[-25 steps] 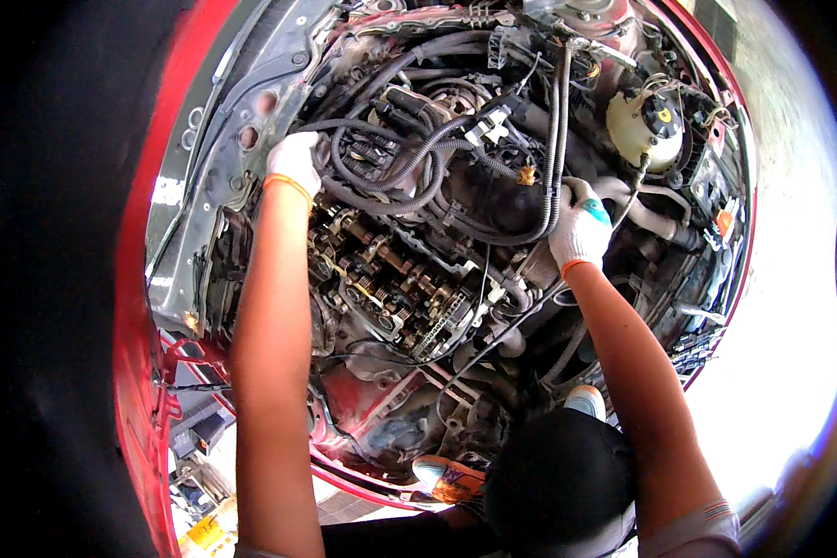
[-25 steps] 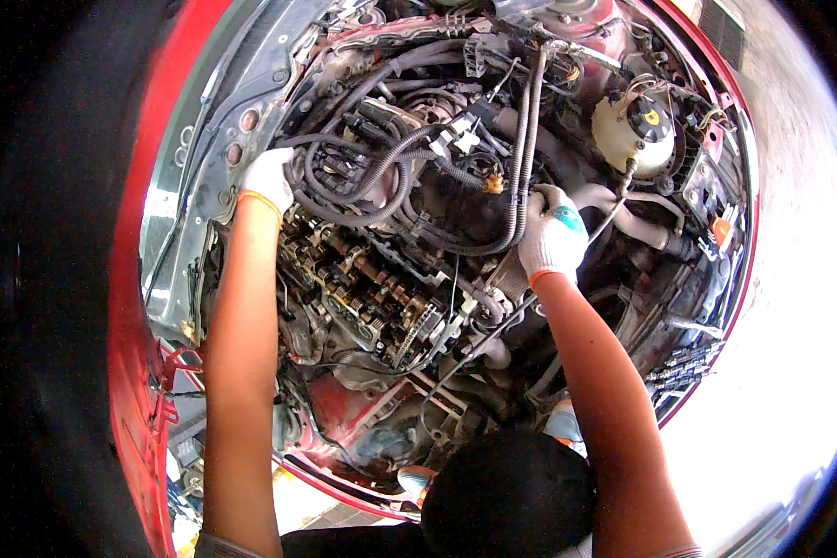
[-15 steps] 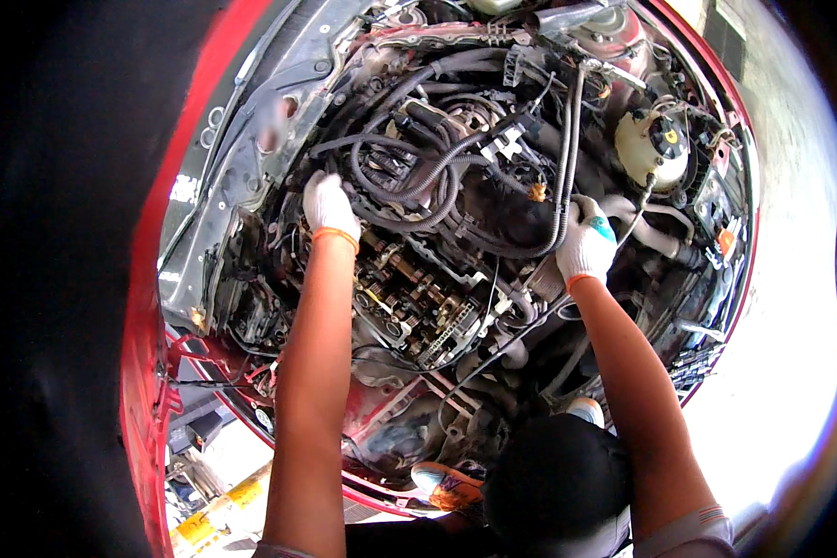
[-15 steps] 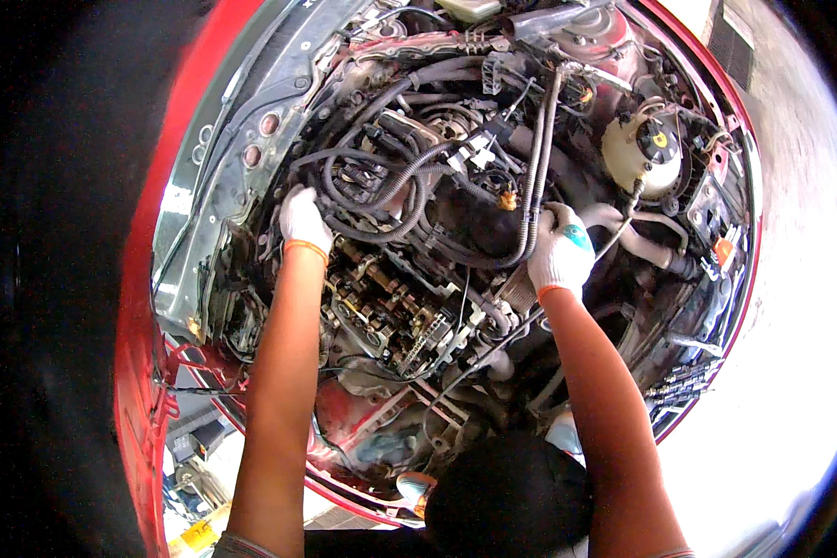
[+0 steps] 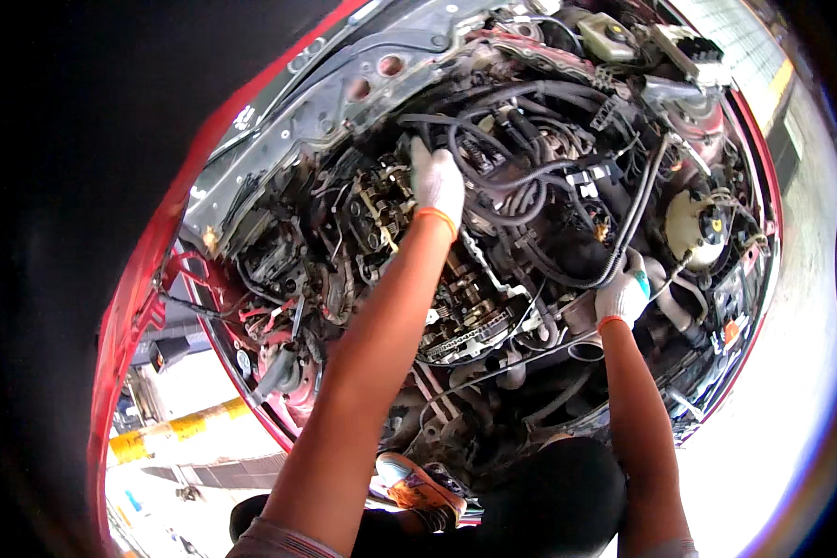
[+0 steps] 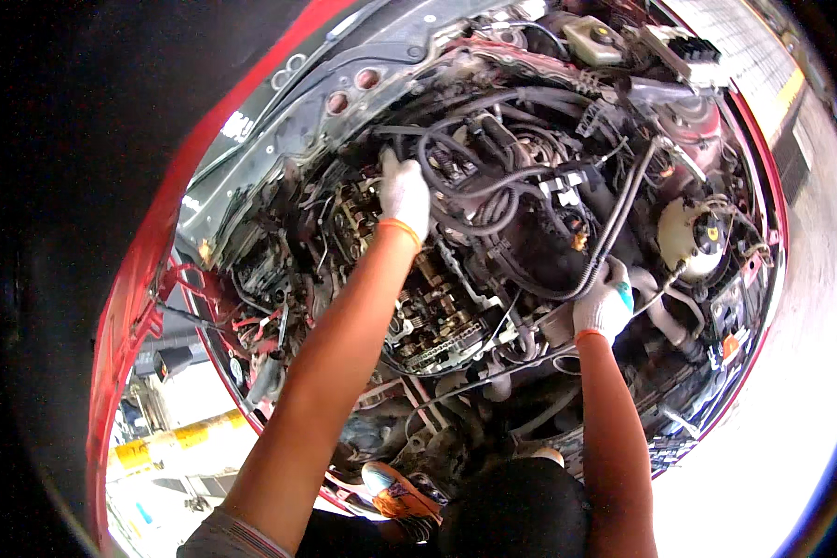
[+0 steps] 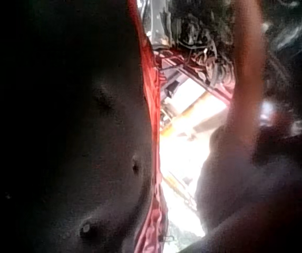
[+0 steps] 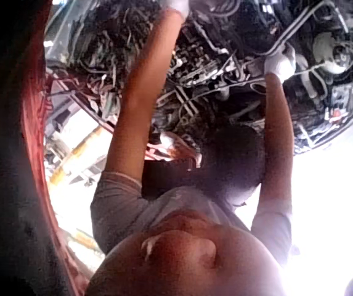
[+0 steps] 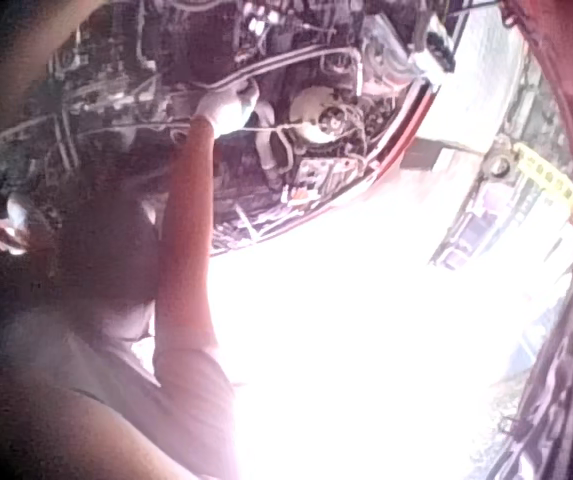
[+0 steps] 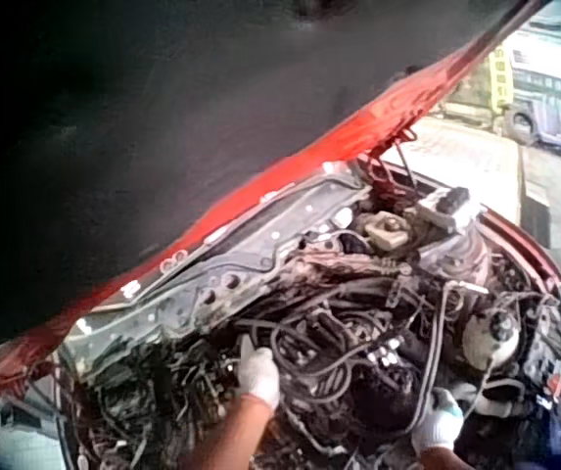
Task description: The person works on a car engine with the hood open, using a wrench to tighten bolts on the cylinder head. They then retrieve a black plastic engine cover from the floor and install it onto the engine, securing it by hand.
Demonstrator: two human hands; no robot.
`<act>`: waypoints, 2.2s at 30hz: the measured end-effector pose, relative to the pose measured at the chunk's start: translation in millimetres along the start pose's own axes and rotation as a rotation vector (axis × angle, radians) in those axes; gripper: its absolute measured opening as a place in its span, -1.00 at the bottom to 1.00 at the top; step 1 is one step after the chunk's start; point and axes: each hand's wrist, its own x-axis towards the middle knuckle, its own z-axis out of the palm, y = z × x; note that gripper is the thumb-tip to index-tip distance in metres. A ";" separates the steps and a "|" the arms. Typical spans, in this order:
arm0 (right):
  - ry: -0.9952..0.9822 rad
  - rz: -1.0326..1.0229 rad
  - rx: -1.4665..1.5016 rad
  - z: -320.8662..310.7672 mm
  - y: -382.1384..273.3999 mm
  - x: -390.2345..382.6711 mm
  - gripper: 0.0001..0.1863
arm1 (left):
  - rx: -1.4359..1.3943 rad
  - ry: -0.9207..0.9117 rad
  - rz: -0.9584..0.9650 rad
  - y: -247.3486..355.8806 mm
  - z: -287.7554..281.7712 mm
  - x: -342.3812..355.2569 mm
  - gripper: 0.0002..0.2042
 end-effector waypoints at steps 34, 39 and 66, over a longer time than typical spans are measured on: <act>-0.488 -0.087 0.760 28.7 96.9 80.5 -0.49 | 1.579 -0.011 0.356 -42.0 -374.8 -111.0 -0.42; -0.692 0.157 1.053 19.5 73.5 65.9 -0.51 | 1.637 0.020 0.292 -45.9 -384.1 -112.8 -0.43; -0.188 -0.498 -0.311 27.0 97.4 112.2 -0.61 | 1.517 -1.029 0.214 -26.2 -272.9 -224.3 -0.53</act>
